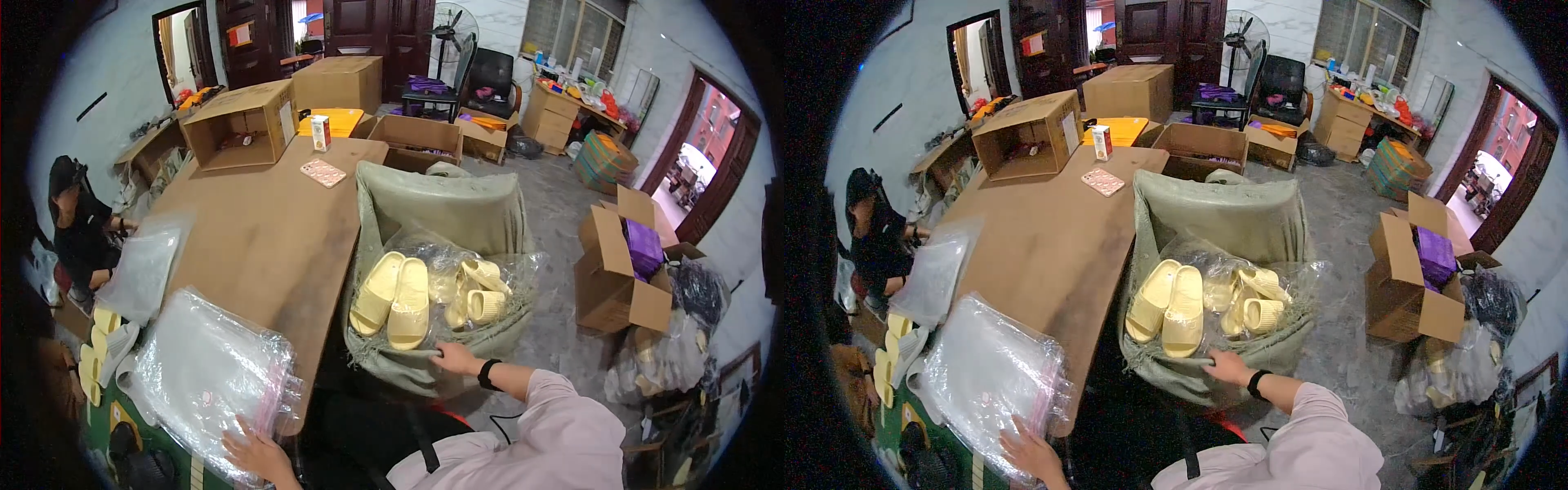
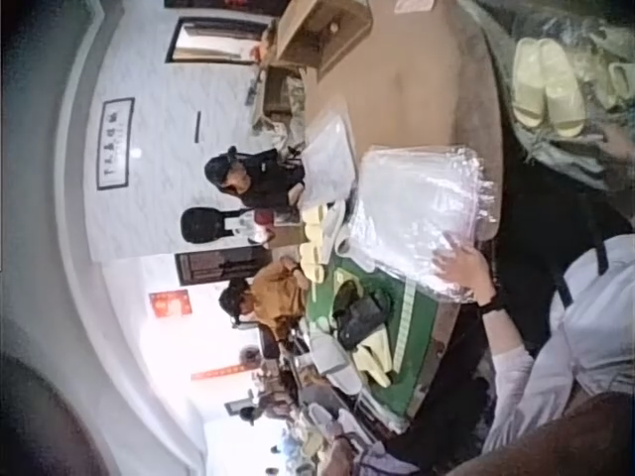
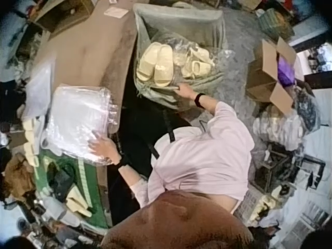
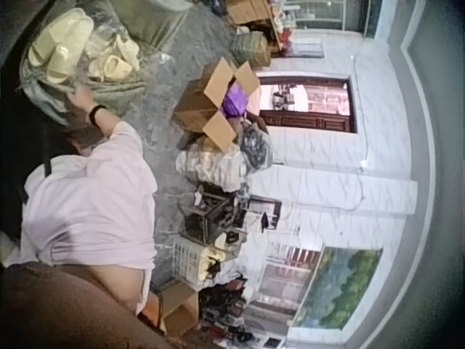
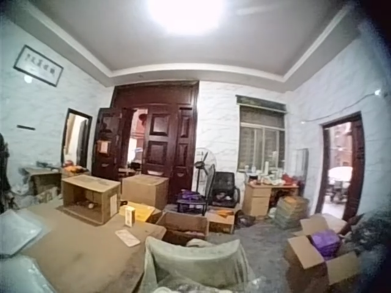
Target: The recorder is bagging and organizing finished plastic sandals/slides into large sacks and containers at a manufacturing workstation.
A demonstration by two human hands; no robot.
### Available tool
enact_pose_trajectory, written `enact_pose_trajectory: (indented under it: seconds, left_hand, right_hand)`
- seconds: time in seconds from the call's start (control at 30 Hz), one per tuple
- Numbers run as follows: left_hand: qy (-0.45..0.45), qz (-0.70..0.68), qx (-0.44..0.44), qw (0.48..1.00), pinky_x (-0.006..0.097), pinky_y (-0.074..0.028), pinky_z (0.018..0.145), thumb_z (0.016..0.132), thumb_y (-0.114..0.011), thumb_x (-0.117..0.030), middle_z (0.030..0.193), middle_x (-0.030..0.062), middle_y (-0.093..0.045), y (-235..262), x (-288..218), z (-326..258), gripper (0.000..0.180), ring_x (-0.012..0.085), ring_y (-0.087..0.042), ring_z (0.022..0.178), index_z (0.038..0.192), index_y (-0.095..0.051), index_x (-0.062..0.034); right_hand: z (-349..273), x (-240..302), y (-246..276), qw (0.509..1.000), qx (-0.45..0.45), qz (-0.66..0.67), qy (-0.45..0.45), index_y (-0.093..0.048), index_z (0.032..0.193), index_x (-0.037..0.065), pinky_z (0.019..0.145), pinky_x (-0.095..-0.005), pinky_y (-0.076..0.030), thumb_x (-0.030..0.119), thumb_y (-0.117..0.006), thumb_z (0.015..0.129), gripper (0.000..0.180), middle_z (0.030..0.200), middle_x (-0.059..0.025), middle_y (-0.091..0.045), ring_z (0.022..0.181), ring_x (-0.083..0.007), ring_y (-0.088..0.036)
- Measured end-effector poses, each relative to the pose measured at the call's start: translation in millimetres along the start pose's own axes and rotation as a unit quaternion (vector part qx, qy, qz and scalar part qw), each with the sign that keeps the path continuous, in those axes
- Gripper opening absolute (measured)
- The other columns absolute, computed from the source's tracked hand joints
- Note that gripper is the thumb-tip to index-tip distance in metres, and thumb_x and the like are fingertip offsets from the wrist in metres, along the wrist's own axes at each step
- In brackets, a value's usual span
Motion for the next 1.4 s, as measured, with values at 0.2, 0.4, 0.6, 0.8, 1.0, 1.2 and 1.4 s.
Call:
enact_pose_trajectory:
  seconds: [0.2,0.4,0.6,0.8,1.0,1.2,1.4]
  left_hand:
    - [-0.044,-0.049,-0.051,0.997,0.058,-0.025,0.099,0.094,-0.037,-0.031,0.135,0.0213,-0.035,19.9,-7.5,-1.3,0.044,0.0390,-0.035,0.123,0.137,-0.037,-0.0233]
    - [-0.059,-0.117,0.024,0.991,0.061,-0.031,0.094,0.093,-0.042,-0.038,0.130,0.0228,-0.042,15.8,17.0,6.5,0.048,0.0412,-0.041,0.117,0.138,-0.035,-0.0264]
    - [-0.019,-0.076,0.109,0.991,0.056,-0.012,0.107,0.095,-0.032,-0.033,0.141,0.0154,-0.031,29.6,19.6,11.0,0.043,0.0360,-0.026,0.131,0.136,-0.039,-0.0237]
    - [-0.114,-0.110,0.002,0.987,0.059,-0.016,0.104,0.091,-0.044,-0.029,0.131,0.0173,-0.043,19.7,9.5,4.7,0.038,0.0377,-0.035,0.125,0.126,-0.049,-0.0169]
    - [-0.073,-0.227,0.086,0.967,0.057,-0.017,0.104,0.089,-0.048,-0.028,0.134,0.0176,-0.040,26.8,14.7,5.9,0.041,0.0382,-0.033,0.125,0.128,-0.047,-0.0154]
    - [-0.084,-0.189,0.048,0.977,0.057,-0.017,0.105,0.084,-0.050,-0.019,0.135,0.0195,-0.038,33.2,21.3,5.5,0.041,0.0388,-0.031,0.127,0.123,-0.050,-0.0091]
    - [-0.119,-0.211,-0.003,0.970,0.053,-0.019,0.106,0.082,-0.050,-0.014,0.134,0.0222,-0.037,44.5,8.8,6.9,0.043,0.0411,-0.029,0.127,0.123,-0.048,-0.0026]
  right_hand:
    - [53.1,-23.9,-5.3,0.967,-0.040,0.225,-0.109,-0.047,0.117,-0.010,0.086,-0.0367,-0.043,0.066,-0.048,0.080,0.085,0.116,-0.0218,-0.055,0.103,-0.0318,-0.056]
    - [65.0,26.2,-1.6,0.884,-0.065,0.460,-0.047,-0.049,0.120,-0.007,0.089,-0.0325,-0.042,0.047,-0.065,0.078,0.070,0.118,-0.0166,-0.056,0.106,-0.0241,-0.054]
    - [63.5,15.3,4.1,0.802,-0.074,0.589,-0.074,-0.054,0.107,-0.004,0.078,-0.0304,-0.045,0.031,-0.067,0.080,0.046,0.102,-0.0130,-0.061,0.085,-0.0193,-0.057]
    - [53.9,-10.3,37.0,0.732,-0.203,0.637,-0.133,-0.047,0.094,0.006,0.040,-0.0279,-0.039,0.021,-0.066,0.083,0.026,0.075,-0.0054,-0.055,0.052,-0.0133,-0.050]
    - [25.8,-10.8,102.6,0.742,-0.391,0.544,0.014,-0.040,0.113,0.002,0.074,-0.0260,-0.042,0.011,-0.062,0.085,0.036,0.095,-0.0066,-0.052,0.084,-0.0143,-0.050]
    - [-22.6,-7.1,168.3,0.730,-0.488,0.476,0.044,-0.039,0.112,0.004,0.073,-0.0249,-0.041,0.009,-0.058,0.087,0.032,0.096,-0.0054,-0.052,0.085,-0.0117,-0.050]
    - [-22.1,-46.7,164.2,0.745,-0.556,0.365,0.051,-0.036,0.119,0.005,0.084,-0.0303,-0.039,0.011,-0.055,0.090,0.035,0.112,-0.0121,-0.052,0.099,-0.0170,-0.050]
Point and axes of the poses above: each hand's wrist, its own z-axis towards the middle knuckle, its own y-axis out of the back of the hand, x = y × z, the point moved 5 cm from there along z, towards the middle knuckle
